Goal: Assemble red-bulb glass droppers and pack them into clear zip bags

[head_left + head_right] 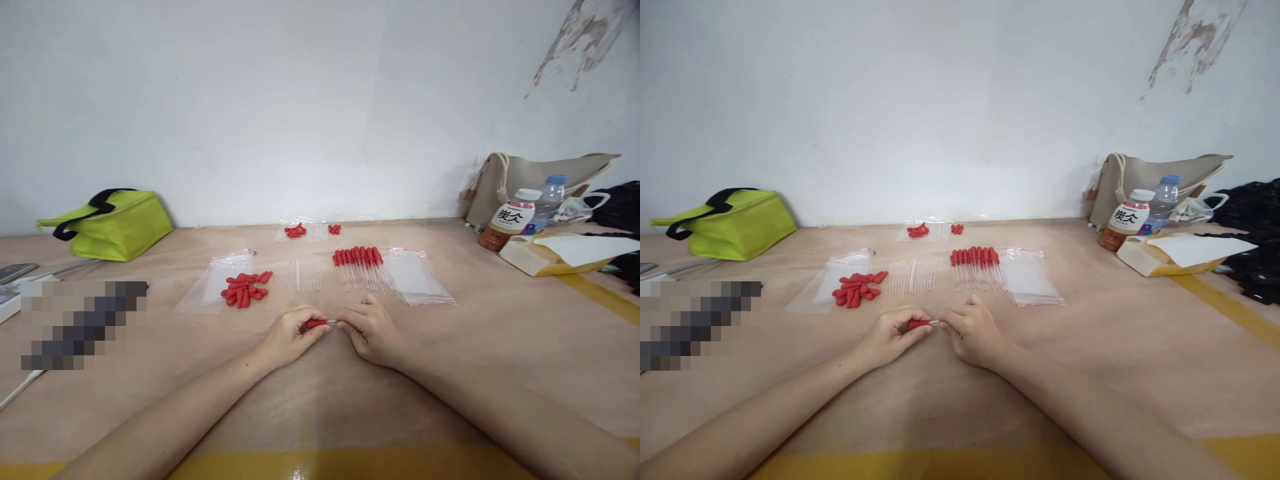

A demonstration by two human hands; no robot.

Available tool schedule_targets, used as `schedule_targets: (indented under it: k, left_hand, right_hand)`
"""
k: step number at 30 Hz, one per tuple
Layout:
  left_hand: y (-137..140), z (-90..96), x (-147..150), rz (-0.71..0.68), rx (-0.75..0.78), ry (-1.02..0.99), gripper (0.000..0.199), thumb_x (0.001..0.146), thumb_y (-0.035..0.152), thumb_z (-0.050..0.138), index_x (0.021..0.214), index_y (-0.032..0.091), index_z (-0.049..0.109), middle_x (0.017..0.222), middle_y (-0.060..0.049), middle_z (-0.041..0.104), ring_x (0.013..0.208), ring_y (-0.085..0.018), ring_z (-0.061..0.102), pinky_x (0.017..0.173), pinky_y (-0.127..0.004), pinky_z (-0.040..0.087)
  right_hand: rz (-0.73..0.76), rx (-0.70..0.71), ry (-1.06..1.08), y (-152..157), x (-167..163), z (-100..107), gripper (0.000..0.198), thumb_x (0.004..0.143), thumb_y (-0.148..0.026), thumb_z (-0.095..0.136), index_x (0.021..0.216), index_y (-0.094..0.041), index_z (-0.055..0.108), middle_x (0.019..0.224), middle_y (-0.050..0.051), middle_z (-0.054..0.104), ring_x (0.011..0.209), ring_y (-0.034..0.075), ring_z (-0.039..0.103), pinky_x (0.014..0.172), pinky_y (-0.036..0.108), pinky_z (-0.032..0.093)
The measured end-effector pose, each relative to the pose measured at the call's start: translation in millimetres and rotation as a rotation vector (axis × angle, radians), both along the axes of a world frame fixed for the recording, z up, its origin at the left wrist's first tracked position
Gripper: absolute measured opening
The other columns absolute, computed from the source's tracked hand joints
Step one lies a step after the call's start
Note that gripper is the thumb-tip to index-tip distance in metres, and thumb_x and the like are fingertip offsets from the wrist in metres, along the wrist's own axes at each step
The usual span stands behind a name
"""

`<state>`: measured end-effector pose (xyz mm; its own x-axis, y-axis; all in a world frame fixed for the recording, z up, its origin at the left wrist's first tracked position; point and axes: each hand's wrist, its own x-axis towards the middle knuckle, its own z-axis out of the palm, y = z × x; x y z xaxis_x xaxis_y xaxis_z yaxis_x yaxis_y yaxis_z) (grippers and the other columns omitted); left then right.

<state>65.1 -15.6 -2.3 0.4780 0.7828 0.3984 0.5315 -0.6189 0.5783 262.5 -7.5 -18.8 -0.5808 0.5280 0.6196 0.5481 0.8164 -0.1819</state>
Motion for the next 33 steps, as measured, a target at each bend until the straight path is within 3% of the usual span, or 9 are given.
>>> schedule_targets:
  k: [7, 13, 15, 18, 22, 26, 33]
  left_hand:
    - [4, -1.2, 0, 0.003, -0.007, 0.021, 0.015, 0.082, 0.027, 0.052, 0.085, 0.016, 0.062, 0.076, -0.002, 0.063, 0.066, -0.012, 0.057, 0.06, -0.022, 0.044]
    - [12, -0.1, -6, -0.013, -0.002, -0.008, 0.013, 0.082, 0.026, 0.052, 0.089, 0.019, 0.061, 0.084, -0.003, 0.062, 0.078, -0.014, 0.058, 0.069, -0.025, 0.046]
    - [15, -1.6, -9, 0.039, 0.017, -0.037, 0.023, 0.08, 0.025, 0.055, 0.102, 0.02, 0.057, 0.092, -0.003, 0.059, 0.08, -0.014, 0.056, 0.069, -0.025, 0.047]
    - [19, -4.6, -13, 0.17, 0.004, -0.052, 0.044, 0.074, 0.026, 0.061, 0.115, 0.02, 0.047, 0.094, -0.004, 0.054, 0.072, -0.012, 0.053, 0.063, -0.024, 0.047]
    - [21, -3.9, -13, 0.137, -0.025, 0.071, 0.015, 0.077, 0.026, 0.056, 0.09, 0.018, 0.057, 0.078, -0.001, 0.053, 0.065, -0.012, 0.05, 0.06, -0.024, 0.043]
    - [18, -1.2, -11, 0.078, -0.016, 0.112, 0.011, 0.08, 0.026, 0.052, 0.081, 0.017, 0.059, 0.076, -0.001, 0.054, 0.066, -0.012, 0.051, 0.06, -0.024, 0.041]
    - [18, -2.7, -13, 0.074, -0.014, 0.108, 0.012, 0.079, 0.026, 0.052, 0.083, 0.017, 0.06, 0.072, 0.0, 0.052, 0.064, -0.012, 0.05, 0.059, -0.024, 0.041]
  right_hand:
    - [-0.022, -0.053, -0.034, 3, -3, -1, 0.021, 0.087, -0.017, 0.04, 0.082, -0.015, 0.06, 0.069, 0.003, 0.062, 0.061, 0.012, 0.051, 0.064, 0.028, 0.026]
    - [-0.128, 0.006, -0.194, -2, 0, 15, 0.022, 0.086, -0.022, 0.044, 0.078, -0.018, 0.064, 0.077, 0.005, 0.061, 0.078, 0.017, 0.05, 0.069, 0.03, 0.027]
    - [-0.176, -0.003, -0.222, -2, 3, 20, 0.021, 0.084, -0.022, 0.046, 0.075, -0.018, 0.065, 0.076, 0.005, 0.062, 0.078, 0.017, 0.051, 0.069, 0.031, 0.027]
    - [-0.305, -0.178, -0.125, 10, 8, 24, 0.02, 0.082, -0.022, 0.046, 0.075, -0.018, 0.065, 0.074, 0.004, 0.064, 0.074, 0.016, 0.053, 0.067, 0.028, 0.03]
    - [-0.52, -0.423, 0.076, 45, 6, 26, 0.019, 0.08, -0.026, 0.046, 0.085, -0.018, 0.062, 0.079, 0.003, 0.066, 0.071, 0.016, 0.057, 0.061, 0.025, 0.035]
    - [-0.645, -0.402, 0.07, 75, -13, 27, 0.023, 0.079, -0.025, 0.046, 0.099, -0.017, 0.054, 0.088, 0.004, 0.066, 0.08, 0.017, 0.059, 0.067, 0.025, 0.036]
    - [-0.7, -0.387, -0.049, 94, -46, 24, 0.019, 0.077, -0.021, 0.044, 0.093, -0.016, 0.054, 0.086, 0.008, 0.065, 0.087, 0.021, 0.059, 0.075, 0.03, 0.031]
